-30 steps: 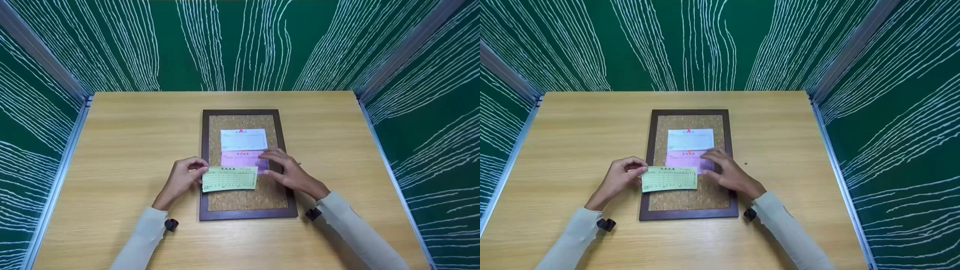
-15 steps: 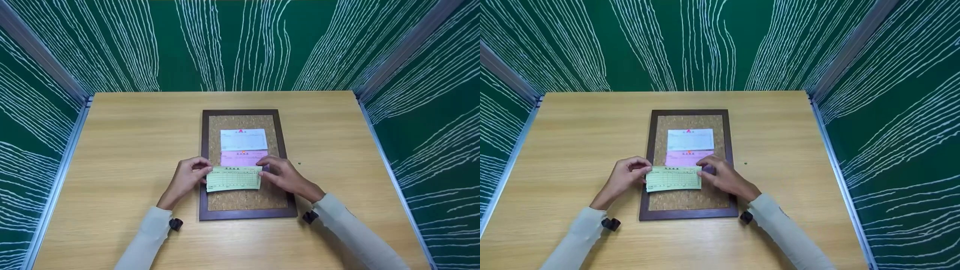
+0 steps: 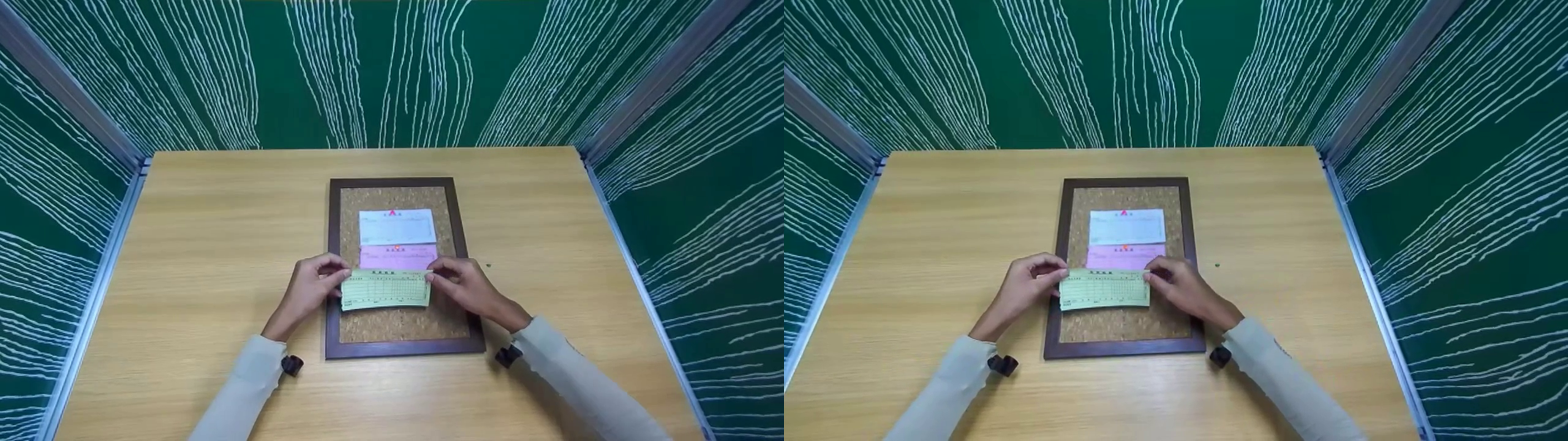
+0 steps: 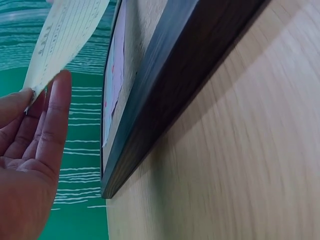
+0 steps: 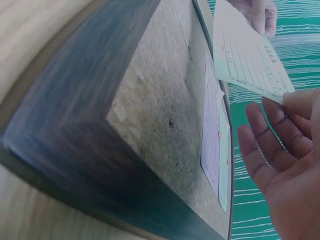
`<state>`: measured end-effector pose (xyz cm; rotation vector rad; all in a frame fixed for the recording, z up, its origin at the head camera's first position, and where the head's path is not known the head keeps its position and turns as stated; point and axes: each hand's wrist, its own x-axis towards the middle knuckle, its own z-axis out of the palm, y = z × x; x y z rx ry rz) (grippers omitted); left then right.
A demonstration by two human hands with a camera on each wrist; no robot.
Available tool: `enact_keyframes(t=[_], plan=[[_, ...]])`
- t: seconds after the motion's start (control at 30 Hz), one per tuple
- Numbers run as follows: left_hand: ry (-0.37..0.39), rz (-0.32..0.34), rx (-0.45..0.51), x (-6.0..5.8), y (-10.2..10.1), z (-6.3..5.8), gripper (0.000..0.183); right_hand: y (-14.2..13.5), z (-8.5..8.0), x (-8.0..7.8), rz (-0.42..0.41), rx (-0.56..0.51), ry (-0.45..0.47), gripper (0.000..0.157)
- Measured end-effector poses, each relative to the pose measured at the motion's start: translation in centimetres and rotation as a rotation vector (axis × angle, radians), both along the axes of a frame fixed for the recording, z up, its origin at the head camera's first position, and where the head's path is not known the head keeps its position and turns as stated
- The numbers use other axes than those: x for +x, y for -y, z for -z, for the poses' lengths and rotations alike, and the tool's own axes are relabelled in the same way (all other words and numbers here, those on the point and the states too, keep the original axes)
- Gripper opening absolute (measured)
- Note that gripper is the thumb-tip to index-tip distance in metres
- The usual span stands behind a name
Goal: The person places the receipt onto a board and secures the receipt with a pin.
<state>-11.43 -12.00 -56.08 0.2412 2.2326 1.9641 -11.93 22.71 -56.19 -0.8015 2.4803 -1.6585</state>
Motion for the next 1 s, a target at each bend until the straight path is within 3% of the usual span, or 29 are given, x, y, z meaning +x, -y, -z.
enact_keyframes(t=[0.17, 0.5, 1.0], plan=[[0.007, -0.015, -0.024, 0.1, -0.3, 0.4, 0.005, -0.2, 0.1, 0.3, 0.026, -0.003, 0.083, 0.007], [-0.049, -0.070, -0.124, 0.6, -1.4, 1.5, 0.007, -0.6, 0.2, 0.8, 0.049, 0.065, 0.250, 0.010], [-0.061, -0.001, -0.237, 1.5, -2.8, 2.2, 0.005, -2.1, 0.7, 1.2, 0.032, 0.192, 0.300, 0.010]])
